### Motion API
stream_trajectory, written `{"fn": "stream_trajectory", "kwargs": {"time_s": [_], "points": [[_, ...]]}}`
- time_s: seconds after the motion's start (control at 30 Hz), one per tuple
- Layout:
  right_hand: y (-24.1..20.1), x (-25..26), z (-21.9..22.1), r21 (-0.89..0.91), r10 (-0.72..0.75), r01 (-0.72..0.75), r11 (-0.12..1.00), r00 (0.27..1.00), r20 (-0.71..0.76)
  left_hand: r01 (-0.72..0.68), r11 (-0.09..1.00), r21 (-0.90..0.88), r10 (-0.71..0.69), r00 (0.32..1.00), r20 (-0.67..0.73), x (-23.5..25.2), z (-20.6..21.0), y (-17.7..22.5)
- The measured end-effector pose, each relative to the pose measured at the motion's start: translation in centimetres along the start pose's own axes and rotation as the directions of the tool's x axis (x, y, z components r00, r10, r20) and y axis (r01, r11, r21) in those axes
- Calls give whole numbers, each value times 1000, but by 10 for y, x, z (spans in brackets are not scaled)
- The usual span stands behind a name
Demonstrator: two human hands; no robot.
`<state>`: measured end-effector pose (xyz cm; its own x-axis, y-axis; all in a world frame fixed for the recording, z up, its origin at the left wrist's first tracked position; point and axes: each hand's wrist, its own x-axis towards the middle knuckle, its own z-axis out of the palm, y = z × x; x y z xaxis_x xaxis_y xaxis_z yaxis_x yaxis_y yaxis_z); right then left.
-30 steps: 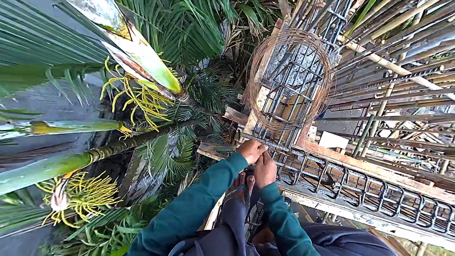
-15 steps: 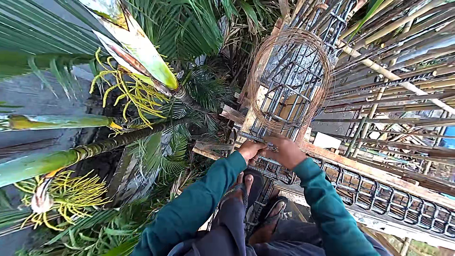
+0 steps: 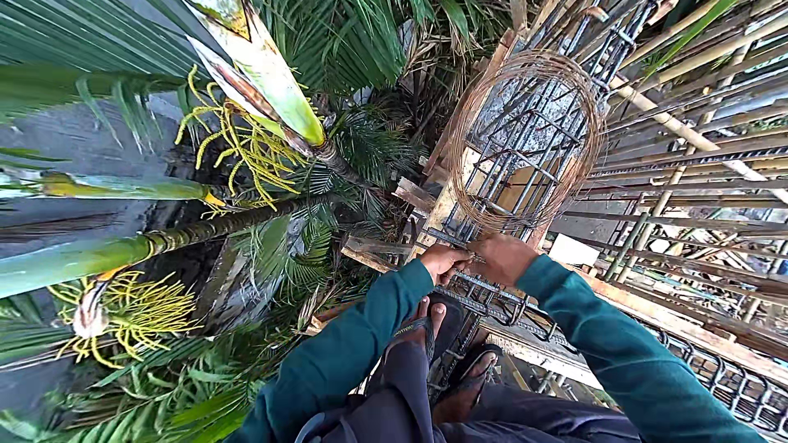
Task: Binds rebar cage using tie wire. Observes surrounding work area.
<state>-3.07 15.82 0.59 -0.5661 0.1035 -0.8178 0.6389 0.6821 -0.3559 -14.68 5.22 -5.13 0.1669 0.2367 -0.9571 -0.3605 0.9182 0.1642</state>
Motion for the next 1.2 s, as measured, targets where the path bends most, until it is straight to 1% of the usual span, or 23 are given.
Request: {"fn": "stream_trajectory", "kwargs": {"time_s": [0.13,0.2,0.27,0.33,0.37,0.43,0.5,0.53,0.6,0.67,0.7,0.73,0.77,0.8,0.83,0.87,0.93,1.0,1.07,1.1,1.13,1.17,1.2], "points": [[15,7,5,-24,-70,68,997,996,-55,20,996,-90,-12,995,95,3,-8,-1],[20,8,6,-24,-55,53,998,995,-81,15,996,-89,-5,993,114,1,-12,-1],[23,11,7,-29,-9,6,1000,994,-110,-35,999,18,34,996,86,-3,-14,1],[27,9,15,-45,1,-9,999,983,-186,-150,951,270,139,988,59,-6,-15,3],[26,7,22,-68,2,-18,998,972,-237,-223,867,446,220,974,60,-7,-16,5],[23,3,47,-101,9,-54,993,917,-398,-282,592,755,342,936,82,-14,-13,10],[13,5,69,-44,100,-146,988,841,-532,-246,302,921,389,914,116,-24,-8,16],[3,6,76,39,199,-211,977,818,-540,-243,163,956,406,900,160,-28,-8,21],[-22,9,83,238,424,-351,905,785,-452,-297,-78,952,403,864,303,-28,-13,40],[-52,12,80,417,609,-488,767,757,-234,-354,-264,897,314,848,427,-28,-7,70],[-64,13,79,483,657,-527,699,740,-142,-361,-345,866,246,856,455,-29,6,83],[-71,13,77,519,678,-542,660,727,-103,-335,-425,841,187,876,444,-27,24,91],[-74,13,72,541,679,-537,647,728,-89,-271,-498,823,170,901,400,-18,44,92],[-74,12,64,554,671,-523,647,736,-90,-183,-542,820,197,921,336,0,61,86],[-72,12,57,555,659,-513,655,747,-89,-107,-536,837,211,943,255,16,76,80],[-71,11,53,546,651,-518,658,756,-67,-58,-496,867,212,960,186,25,86,75],[-65,16,51,516,658,-540,665,750,-63,-60,-452,890,257,946,195,26,92,80],[-62,22,60,535,678,-534,655,727,-104,-136,-358,924,385,880,278,-7,88,99],[-62,27,69,661,714,-469,585,685,-146,-229,-193,954,431,854,292,-71,82,133],[-63,29,71,770,748,-407,492,650,-134,-284,-139,949,509,801,315,-93,76,142],[-65,33,73,889,790,-309,337,607,-88,-347,-107,932,607,720,337,-107,67,146],[-67,41,76,973,830,-178,146,557,-23,-399,-85,913,699,629,340,-119,57,145],[-69,48,79,998,843,-40,-41,535,56,-436,-66,898,767,553,325,-130,46,143]]}}
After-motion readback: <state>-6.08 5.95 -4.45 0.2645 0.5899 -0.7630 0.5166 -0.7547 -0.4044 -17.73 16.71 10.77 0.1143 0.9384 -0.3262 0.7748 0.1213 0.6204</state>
